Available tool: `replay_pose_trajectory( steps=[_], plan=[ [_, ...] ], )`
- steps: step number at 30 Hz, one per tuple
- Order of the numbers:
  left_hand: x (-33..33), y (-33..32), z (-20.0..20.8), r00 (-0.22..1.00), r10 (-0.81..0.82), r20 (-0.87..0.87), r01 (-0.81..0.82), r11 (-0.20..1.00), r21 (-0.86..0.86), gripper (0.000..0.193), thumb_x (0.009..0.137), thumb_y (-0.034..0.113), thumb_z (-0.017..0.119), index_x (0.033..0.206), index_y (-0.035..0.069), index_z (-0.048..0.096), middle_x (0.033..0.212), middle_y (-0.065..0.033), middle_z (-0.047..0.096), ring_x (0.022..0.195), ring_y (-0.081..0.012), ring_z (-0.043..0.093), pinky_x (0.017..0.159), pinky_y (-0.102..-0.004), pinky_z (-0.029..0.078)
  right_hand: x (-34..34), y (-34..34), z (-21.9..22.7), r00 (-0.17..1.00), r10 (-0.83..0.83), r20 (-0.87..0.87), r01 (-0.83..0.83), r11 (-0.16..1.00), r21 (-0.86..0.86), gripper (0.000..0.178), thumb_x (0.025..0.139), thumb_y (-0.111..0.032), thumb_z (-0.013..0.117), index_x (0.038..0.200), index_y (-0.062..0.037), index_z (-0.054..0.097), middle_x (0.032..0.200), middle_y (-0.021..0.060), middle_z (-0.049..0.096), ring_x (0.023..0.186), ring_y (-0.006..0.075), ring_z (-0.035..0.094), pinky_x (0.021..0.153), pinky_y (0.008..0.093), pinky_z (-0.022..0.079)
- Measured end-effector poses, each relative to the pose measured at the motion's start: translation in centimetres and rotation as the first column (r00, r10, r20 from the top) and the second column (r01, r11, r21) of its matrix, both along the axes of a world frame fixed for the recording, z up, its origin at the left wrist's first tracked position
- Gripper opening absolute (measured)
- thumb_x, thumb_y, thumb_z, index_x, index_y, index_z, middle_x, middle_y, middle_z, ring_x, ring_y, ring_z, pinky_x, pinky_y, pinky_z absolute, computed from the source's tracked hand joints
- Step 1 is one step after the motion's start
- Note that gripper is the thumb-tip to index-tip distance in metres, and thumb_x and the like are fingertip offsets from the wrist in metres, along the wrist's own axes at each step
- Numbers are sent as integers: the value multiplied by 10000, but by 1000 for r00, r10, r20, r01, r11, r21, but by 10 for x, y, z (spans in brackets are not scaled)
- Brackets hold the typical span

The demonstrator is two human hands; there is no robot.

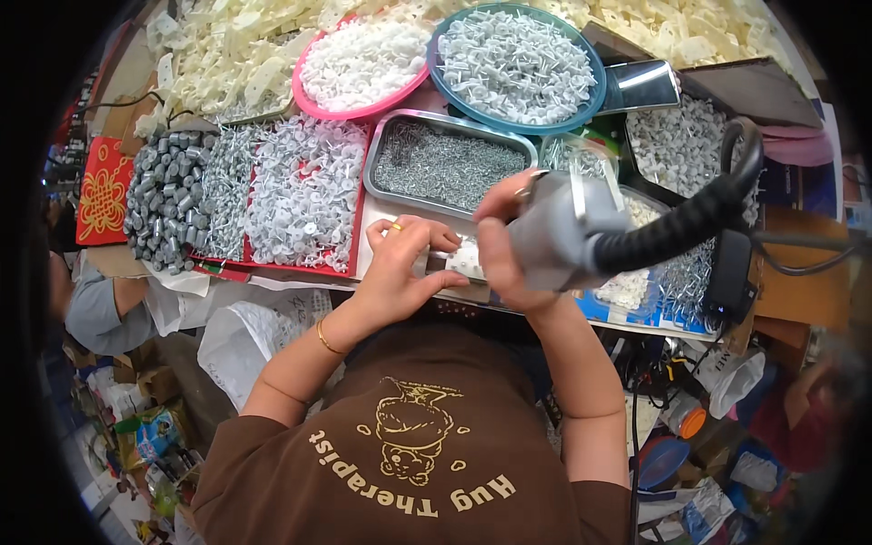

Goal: Assembling and packaging small components at a factory workbench.

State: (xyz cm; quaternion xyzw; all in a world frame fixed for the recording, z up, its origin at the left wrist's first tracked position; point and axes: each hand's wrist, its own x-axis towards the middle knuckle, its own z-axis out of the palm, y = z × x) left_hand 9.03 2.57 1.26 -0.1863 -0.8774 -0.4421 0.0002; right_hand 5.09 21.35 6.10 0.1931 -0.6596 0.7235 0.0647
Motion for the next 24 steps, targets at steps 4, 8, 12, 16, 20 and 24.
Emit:
replay_pose_trajectory(
  steps=[4,8,12,16,20,24],
  plan=[
    [8,0,-3,1000,26,0,-26,1000,7,412,748,317,850,1024,128,609,999,23,659,1020,-206,573,943,-449,251,11,-11,28,998,39,44,-33,991,-128,421,929,-418,633,956,-34,462,639,66,495,487,139,483,453,283,437],
    [1,5,-3,998,47,-33,-47,999,-2,425,768,275,828,1083,122,587,993,-6,623,1007,-227,568,942,-448,257,1,-20,5,988,152,-21,-148,979,138,469,892,-485,682,867,-65,476,650,35,492,534,126,493,513,245,428],
    [8,7,-6,997,31,-72,-32,999,-6,327,797,230,776,1026,125,569,949,-19,596,985,-232,561,942,-452,260,-1,-27,-4,979,202,-33,-194,966,171,461,897,-480,687,889,-61,496,664,20,506,567,104,503,530,226,416],
    [9,8,-11,988,50,-143,-46,999,30,350,766,228,799,1027,129,588,933,-25,596,965,-237,572,944,-459,260,3,-36,4,995,89,37,-89,996,12,462,908,-456,693,966,-53,473,663,36,514,534,101,492,498,229,420],
    [15,6,-10,985,57,-165,-59,998,-10,392,755,221,799,1086,126,611,971,-30,624,1003,-243,589,967,-477,260,20,-29,25,976,204,81,-197,976,-88,482,891,-459,710,925,-48,460,636,47,490,520,132,486,501,253,441],
    [12,4,-10,978,42,-203,-55,997,-62,360,747,200,781,1047,121,599,982,-38,633,1014,-246,598,983,-489,266,20,-30,21,956,281,88,-279,960,-27,489,879,-470,730,849,-49,483,656,48,503,558,133,504,529,265,443]
  ],
)
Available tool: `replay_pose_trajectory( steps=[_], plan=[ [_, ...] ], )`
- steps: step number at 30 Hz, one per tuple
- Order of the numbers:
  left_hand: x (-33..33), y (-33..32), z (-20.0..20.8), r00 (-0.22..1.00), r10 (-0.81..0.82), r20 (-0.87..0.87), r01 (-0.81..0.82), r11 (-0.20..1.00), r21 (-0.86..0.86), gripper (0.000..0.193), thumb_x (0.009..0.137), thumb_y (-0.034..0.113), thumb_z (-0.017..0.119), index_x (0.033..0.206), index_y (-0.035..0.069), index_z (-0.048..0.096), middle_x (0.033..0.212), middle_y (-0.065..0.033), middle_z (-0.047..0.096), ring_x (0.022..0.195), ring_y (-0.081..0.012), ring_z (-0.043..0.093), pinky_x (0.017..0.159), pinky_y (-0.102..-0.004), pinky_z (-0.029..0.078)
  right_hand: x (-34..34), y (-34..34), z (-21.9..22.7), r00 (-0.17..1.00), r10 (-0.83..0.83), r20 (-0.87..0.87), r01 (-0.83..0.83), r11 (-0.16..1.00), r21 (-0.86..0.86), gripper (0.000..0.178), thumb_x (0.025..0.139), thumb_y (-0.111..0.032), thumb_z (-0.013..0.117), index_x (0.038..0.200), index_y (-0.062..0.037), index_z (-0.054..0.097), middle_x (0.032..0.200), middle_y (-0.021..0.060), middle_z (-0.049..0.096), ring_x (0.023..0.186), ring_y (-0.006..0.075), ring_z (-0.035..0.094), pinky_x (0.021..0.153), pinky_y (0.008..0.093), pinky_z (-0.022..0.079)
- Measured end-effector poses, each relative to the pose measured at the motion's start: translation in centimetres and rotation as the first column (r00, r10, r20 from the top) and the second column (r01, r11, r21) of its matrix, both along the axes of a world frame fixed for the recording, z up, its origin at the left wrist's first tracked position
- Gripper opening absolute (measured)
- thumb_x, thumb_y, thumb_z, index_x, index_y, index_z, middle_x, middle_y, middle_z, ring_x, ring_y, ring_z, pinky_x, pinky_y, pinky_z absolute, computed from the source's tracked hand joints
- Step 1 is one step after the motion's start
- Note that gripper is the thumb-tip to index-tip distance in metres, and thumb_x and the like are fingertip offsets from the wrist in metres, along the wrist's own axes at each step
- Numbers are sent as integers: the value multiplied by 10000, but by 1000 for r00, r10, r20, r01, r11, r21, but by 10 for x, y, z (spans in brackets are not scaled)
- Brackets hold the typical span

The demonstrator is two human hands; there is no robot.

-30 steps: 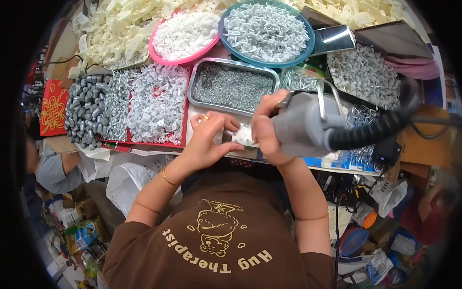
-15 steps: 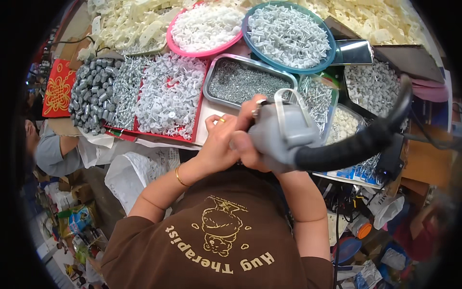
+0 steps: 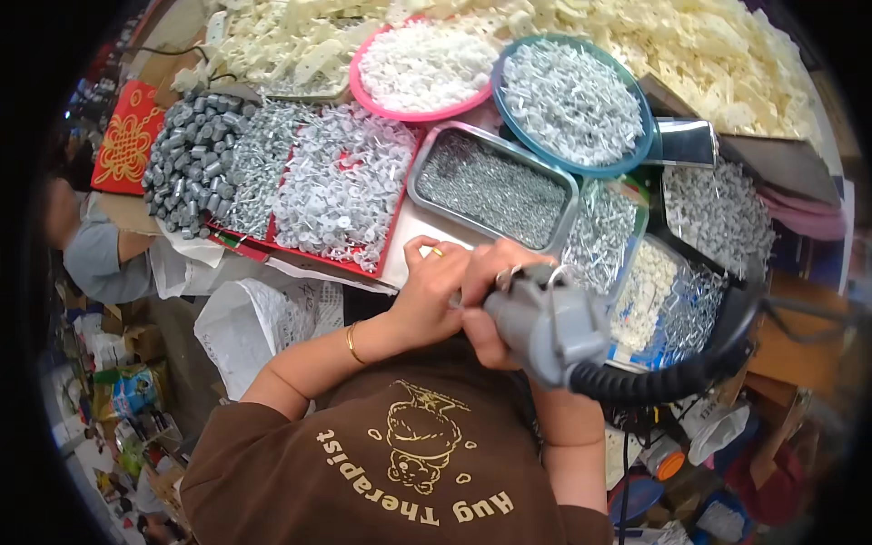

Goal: Assembling and packaging small components at a factory workbench.

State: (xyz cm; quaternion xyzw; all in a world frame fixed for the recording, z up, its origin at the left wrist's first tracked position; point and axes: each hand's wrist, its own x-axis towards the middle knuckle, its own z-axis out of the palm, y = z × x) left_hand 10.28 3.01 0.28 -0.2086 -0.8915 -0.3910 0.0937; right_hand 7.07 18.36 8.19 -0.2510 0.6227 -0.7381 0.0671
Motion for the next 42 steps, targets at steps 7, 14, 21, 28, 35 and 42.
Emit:
replay_pose_trajectory(
  steps=[7,14,21,28,35,42],
  plan=[
    [6,3,-4,999,27,-23,-25,996,89,370,776,298,802,1064,118,654,983,-33,662,979,-222,615,981,-457,289,11,6,-14,972,-224,-66,222,974,-37,466,913,-434,637,1021,-19,455,640,73,501,489,136,492,467,269,454],
    [9,5,-2,999,22,25,-24,994,102,369,829,339,791,1090,112,663,1011,-10,700,973,-182,633,998,-432,290,5,29,-17,990,-135,-46,118,954,-274,406,914,-402,615,880,-31,453,599,53,451,430,135,440,395,265,428],
    [2,2,-15,989,-116,-89,116,993,-2,434,797,224,789,1166,60,630,1091,-74,665,1064,-270,624,994,-449,405,2,28,-14,963,-267,45,270,930,-250,423,943,-424,578,988,-11,497,571,58,467,420,149,454,398,260,409],
    [2,-2,-6,969,-95,-227,157,948,276,464,719,85,812,1149,34,643,1104,-134,669,1031,-335,635,906,-416,526,-101,161,-1,477,-875,86,876,465,-124,407,969,-379,626,1080,-2,522,764,81,586,650,174,561,619,315,503],
    [23,-119,59,940,224,257,-306,887,346,414,866,-93,581,1262,20,625,1090,-106,698,943,-155,695,836,-294,549,-171,367,-81,192,-926,326,974,138,-181,517,963,-249,667,1279,123,495,1235,190,588,1059,271,614,979,407,507],
    [122,-322,77,364,827,427,-279,535,-798,295,795,0,640,1084,23,693,1052,-224,695,1019,-385,664,886,-434,528,-112,330,-70,515,-822,243,856,505,-105,363,985,-240,609,1240,19,587,1181,159,628,1100,264,588,1019,401,464]
  ],
)
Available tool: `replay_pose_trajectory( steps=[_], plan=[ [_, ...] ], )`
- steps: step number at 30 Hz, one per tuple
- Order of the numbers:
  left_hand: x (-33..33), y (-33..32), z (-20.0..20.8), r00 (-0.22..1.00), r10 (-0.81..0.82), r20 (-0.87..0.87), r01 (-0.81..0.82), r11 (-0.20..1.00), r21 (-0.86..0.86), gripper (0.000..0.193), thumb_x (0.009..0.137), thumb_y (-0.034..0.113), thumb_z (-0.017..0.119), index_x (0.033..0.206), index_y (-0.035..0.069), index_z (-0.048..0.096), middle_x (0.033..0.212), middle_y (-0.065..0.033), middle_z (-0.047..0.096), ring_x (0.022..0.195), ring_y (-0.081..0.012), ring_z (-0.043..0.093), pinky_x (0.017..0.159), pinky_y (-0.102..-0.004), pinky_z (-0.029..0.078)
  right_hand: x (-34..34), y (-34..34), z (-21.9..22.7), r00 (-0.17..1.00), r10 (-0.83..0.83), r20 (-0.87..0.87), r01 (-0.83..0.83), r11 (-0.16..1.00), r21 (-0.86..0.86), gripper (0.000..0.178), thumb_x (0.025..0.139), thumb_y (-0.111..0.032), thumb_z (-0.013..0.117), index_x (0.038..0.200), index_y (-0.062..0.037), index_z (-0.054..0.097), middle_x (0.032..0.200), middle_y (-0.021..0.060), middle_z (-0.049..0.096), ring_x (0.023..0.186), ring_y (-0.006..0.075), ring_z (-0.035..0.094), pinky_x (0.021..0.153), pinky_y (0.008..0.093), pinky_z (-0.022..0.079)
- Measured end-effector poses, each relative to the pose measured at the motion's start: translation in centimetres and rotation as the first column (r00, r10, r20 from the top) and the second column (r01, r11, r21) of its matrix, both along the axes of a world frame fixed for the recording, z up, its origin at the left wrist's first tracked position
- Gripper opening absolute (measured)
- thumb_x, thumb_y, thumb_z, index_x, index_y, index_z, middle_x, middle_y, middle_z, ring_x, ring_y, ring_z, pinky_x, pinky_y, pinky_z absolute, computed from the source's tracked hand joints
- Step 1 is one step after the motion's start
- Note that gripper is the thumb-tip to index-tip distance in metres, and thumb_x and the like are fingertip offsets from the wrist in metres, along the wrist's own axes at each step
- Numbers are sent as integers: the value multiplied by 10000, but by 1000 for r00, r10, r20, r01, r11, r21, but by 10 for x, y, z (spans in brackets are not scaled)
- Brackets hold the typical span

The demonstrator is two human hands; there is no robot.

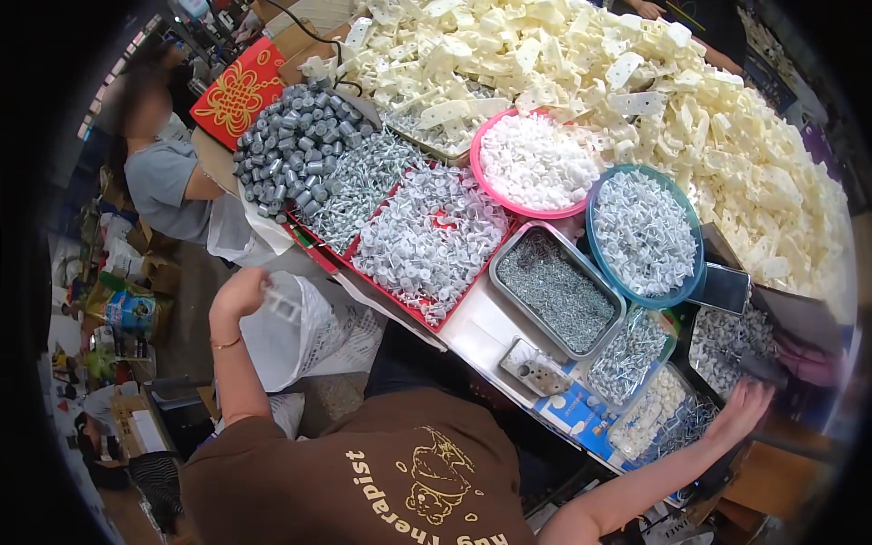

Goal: Assembling and packaging small components at a factory workbench.

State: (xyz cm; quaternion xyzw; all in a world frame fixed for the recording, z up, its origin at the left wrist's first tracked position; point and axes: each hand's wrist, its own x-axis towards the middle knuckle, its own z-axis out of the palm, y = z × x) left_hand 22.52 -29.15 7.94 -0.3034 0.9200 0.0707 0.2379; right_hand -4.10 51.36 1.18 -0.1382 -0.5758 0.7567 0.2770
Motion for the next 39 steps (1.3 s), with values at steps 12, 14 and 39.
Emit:
replay_pose_trajectory(
  steps=[12,14,39],
  plan=[
    [-173,93,-17,477,-190,-858,278,959,-58,184,898,184,697,983,23,725,910,-150,728,819,-304,706,736,-367,537,90,-32,-28,655,-574,491,-444,232,865,232,885,-186,719,1071,-52,678,1022,147,614,968,329,629,861,425,492],
    [-237,94,-35,297,-291,-910,357,917,-177,204,886,177,702,1031,35,719,1000,-154,718,917,-318,692,807,-388,534,86,-21,-34,686,-542,485,-441,221,870,193,875,-139,718,1040,-50,671,1016,144,612,959,328,628,856,425,492],
    [-169,253,-36,572,74,-817,747,365,556,299,681,-112,727,938,35,680,1146,-95,632,1045,-202,627,908,-307,486,86,-31,-11,896,-436,88,156,493,856,144,944,-73,664,1067,-1,685,935,92,726,810,160,698,736,278,541]
  ],
)
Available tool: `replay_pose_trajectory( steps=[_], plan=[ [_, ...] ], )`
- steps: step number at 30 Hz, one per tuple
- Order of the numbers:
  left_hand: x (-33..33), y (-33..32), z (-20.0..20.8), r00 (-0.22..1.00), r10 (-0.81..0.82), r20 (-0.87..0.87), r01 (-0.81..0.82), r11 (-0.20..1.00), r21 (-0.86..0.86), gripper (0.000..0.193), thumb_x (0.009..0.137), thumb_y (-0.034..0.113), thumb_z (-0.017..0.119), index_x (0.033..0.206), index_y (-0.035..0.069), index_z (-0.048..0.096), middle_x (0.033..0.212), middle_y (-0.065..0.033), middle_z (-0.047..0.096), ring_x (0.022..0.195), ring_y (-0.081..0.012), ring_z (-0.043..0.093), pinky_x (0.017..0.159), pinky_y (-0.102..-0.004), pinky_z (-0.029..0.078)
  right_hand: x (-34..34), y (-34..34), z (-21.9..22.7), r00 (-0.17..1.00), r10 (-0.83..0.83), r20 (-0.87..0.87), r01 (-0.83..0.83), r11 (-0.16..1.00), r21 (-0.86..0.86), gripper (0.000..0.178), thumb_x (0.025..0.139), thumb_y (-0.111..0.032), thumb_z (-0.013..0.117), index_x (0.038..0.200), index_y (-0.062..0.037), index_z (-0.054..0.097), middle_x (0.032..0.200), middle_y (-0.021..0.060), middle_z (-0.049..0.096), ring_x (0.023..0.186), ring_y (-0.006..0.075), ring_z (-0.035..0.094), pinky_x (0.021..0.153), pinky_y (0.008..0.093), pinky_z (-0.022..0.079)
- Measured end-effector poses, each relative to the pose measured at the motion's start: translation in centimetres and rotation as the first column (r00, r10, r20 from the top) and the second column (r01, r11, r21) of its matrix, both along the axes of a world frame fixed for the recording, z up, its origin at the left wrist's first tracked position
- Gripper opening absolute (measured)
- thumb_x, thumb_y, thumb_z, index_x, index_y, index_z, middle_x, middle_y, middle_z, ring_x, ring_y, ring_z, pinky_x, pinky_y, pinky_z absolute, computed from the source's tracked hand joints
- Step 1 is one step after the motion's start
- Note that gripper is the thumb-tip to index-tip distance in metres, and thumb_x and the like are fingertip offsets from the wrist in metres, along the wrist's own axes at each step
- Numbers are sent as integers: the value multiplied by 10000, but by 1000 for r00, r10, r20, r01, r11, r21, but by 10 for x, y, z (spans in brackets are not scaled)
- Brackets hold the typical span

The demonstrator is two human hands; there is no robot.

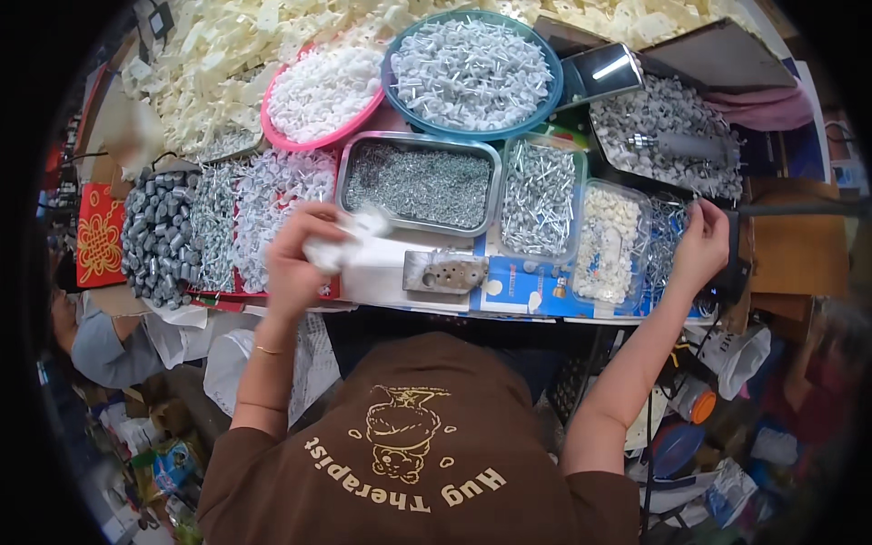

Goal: Assembling and packaging small components at a factory workbench.

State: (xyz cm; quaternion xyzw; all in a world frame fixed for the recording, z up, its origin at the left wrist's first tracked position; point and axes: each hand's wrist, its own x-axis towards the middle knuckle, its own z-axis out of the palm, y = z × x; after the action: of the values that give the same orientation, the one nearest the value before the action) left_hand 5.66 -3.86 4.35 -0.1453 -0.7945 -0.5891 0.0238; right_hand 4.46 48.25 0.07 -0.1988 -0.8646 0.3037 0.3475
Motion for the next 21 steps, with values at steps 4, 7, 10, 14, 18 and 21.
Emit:
replay_pose_trajectory(
  steps=[4,7,10,14,18,21],
  plan=[
    [22,55,-22,961,-266,-78,260,963,-76,277,693,-23,769,942,60,681,1064,-102,687,1020,-264,668,942,-384,517,-10,-58,18,945,213,-250,-297,878,-375,340,981,-47,628,1305,13,545,973,122,713,824,136,685,712,237,545],
    [17,69,-37,904,-367,-217,326,923,-203,249,715,28,779,940,74,682,1096,-108,697,1082,-278,663,1087,-475,447,0,-107,26,921,319,-223,-389,742,-546,319,997,-56,603,1302,10,539,997,140,718,860,148,674,755,276,537],
    [14,67,-39,899,-394,-191,319,888,-333,243,737,56,784,959,78,689,1101,-86,696,1101,-259,646,1115,-509,406,27,-142,46,876,453,-166,-452,651,-610,236,1018,-66,561,1243,1,562,1015,141,719,860,159,669,772,288,532],
    [20,65,-36,856,-403,-325,239,864,-442,294,752,93,809,1027,84,704,1095,-68,690,1057,-263,629,1066,-481,454,48,-183,52,775,622,-111,-529,544,-651,174,1000,-16,538,1103,27,671,1009,129,723,868,161,677,790,289,545],
    [36,68,-37,843,-352,-406,143,875,-462,311,740,100,830,1030,75,719,1111,-74,690,996,-270,624,908,-392,510,61,-201,29,777,626,-64,-482,526,-701,186,1000,2,533,1111,47,676,1026,121,725,867,154,678,800,285,549],
    [34,70,-30,859,-280,-429,73,895,-439,276,742,97,826,999,79,725,1122,-74,692,1001,-281,624,935,-410,488,63,-206,32,719,690,-87,-534,468,-705,193,1002,15,526,1099,55,689,1034,116,723,899,161,684,809,287,552]
  ],
)
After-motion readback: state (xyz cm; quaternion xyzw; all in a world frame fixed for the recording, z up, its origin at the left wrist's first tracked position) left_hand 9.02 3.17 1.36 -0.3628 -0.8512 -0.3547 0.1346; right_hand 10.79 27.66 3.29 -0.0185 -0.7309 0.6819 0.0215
